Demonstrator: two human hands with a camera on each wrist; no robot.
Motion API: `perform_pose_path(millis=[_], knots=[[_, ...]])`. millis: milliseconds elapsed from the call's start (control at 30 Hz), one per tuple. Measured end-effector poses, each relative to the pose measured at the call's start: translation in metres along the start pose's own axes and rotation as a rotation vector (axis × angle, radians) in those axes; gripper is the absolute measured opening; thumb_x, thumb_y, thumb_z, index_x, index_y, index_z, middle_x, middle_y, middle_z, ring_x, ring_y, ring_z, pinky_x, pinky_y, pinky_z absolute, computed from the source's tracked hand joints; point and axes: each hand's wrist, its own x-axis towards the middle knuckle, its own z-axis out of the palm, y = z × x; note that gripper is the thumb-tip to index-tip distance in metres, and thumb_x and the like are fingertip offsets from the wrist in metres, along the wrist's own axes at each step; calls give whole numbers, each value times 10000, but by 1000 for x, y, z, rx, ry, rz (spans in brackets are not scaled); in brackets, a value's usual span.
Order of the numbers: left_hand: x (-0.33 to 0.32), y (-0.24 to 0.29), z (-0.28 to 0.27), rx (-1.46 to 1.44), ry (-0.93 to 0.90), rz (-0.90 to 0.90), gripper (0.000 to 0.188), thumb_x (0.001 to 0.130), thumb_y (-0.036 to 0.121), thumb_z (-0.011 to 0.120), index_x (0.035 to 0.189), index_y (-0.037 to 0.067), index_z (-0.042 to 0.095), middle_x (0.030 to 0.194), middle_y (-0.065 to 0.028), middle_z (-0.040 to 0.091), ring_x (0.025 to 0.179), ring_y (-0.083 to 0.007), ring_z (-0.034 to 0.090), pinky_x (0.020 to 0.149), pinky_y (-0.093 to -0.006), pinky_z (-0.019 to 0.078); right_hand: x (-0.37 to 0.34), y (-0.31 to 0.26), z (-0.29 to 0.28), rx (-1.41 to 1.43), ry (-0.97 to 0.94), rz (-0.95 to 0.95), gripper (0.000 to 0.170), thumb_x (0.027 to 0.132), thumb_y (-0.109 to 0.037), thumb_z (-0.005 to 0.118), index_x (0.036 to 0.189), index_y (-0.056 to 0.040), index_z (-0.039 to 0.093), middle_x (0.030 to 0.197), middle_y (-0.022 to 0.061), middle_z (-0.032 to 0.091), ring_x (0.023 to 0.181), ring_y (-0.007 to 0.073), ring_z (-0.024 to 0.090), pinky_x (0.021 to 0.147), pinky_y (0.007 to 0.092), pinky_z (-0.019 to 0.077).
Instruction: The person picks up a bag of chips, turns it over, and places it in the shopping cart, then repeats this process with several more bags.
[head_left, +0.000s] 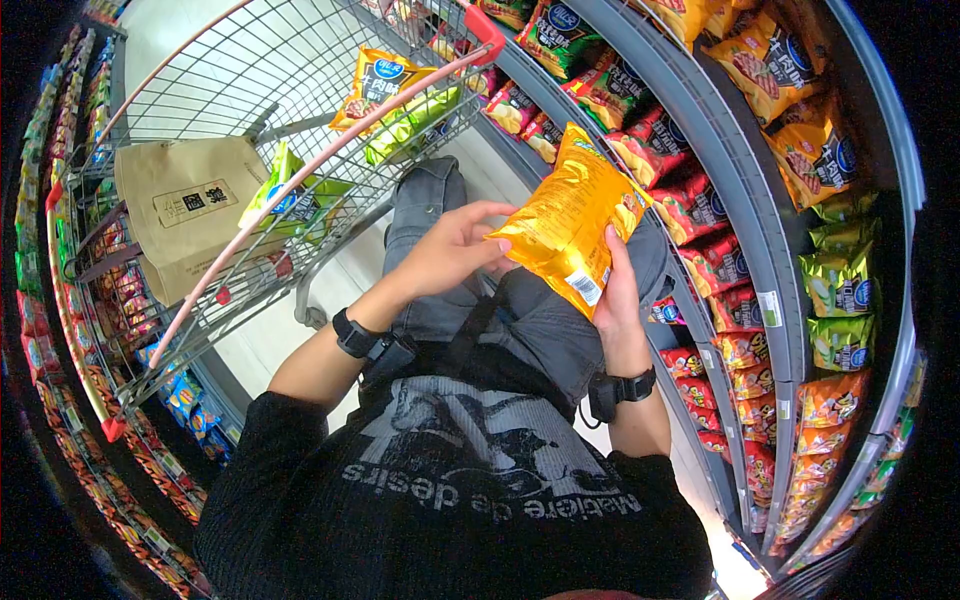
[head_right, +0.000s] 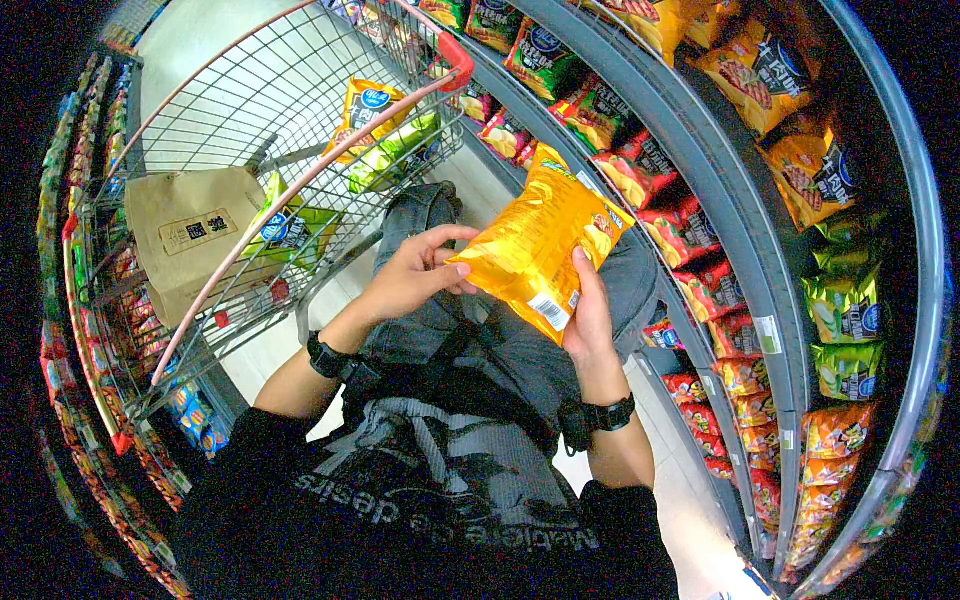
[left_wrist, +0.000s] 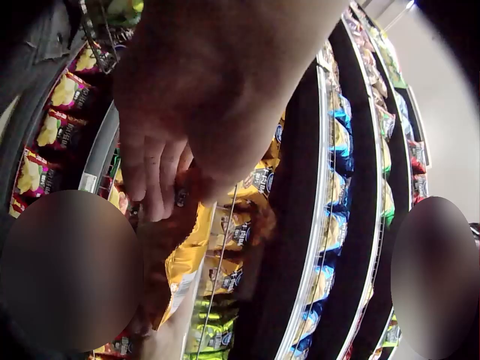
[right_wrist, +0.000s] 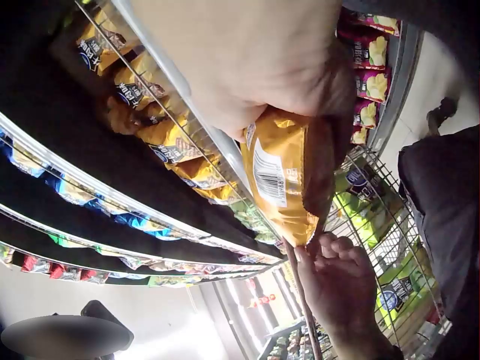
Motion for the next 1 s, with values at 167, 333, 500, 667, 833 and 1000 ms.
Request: perform_pose_path(millis=[167,333,500,667,833,1000], knots=[[-1,3,4,-26,1,17,415,942,85,564,1332,33,432,1036,-86,680,881,-132,662,764,-243,520,-2,-1,1,9,-3,19,488,980,-329,490,1357,-30,408,1305,135,549,1147,271,580,968,411,477],[-3,7,5,-8,-8,12,411,946,69,550,1334,25,425,1050,-93,678,890,-130,659,793,-249,523,-2,0,1,21,-8,26,488,980,-328,490,1359,-32,407,1311,131,547,1151,270,577,974,410,474],[-2,4,3,-18,-14,6,404,944,60,544,1331,39,431,1035,-83,665,857,-106,635,806,-249,518,0,2,-3,24,11,-24,468,975,-298,507,1347,-30,416,1297,127,557,1145,261,581,970,405,477],[2,-11,-7,531,177,202,363,891,95,613,1241,58,526,1067,-50,597,945,-120,583,794,-255,484,3,7,-10,-207,119,-388,433,967,-221,538,1324,-5,422,1256,130,568,1112,231,590,957,368,476],[2,2,5,687,312,439,322,784,78,664,1094,36,587,1095,-123,564,1059,-266,558,918,-349,441,6,6,-5,-311,113,-544,436,946,-189,579,1309,-4,426,1261,112,558,1125,210,570,969,356,458],[2,9,9,806,283,574,327,791,51,664,1112,56,601,1149,-103,544,1109,-257,530,954,-348,420,11,7,3,-398,154,-619,487,867,-83,664,1282,10,426,1228,105,551,1121,187,541,976,335,429]])
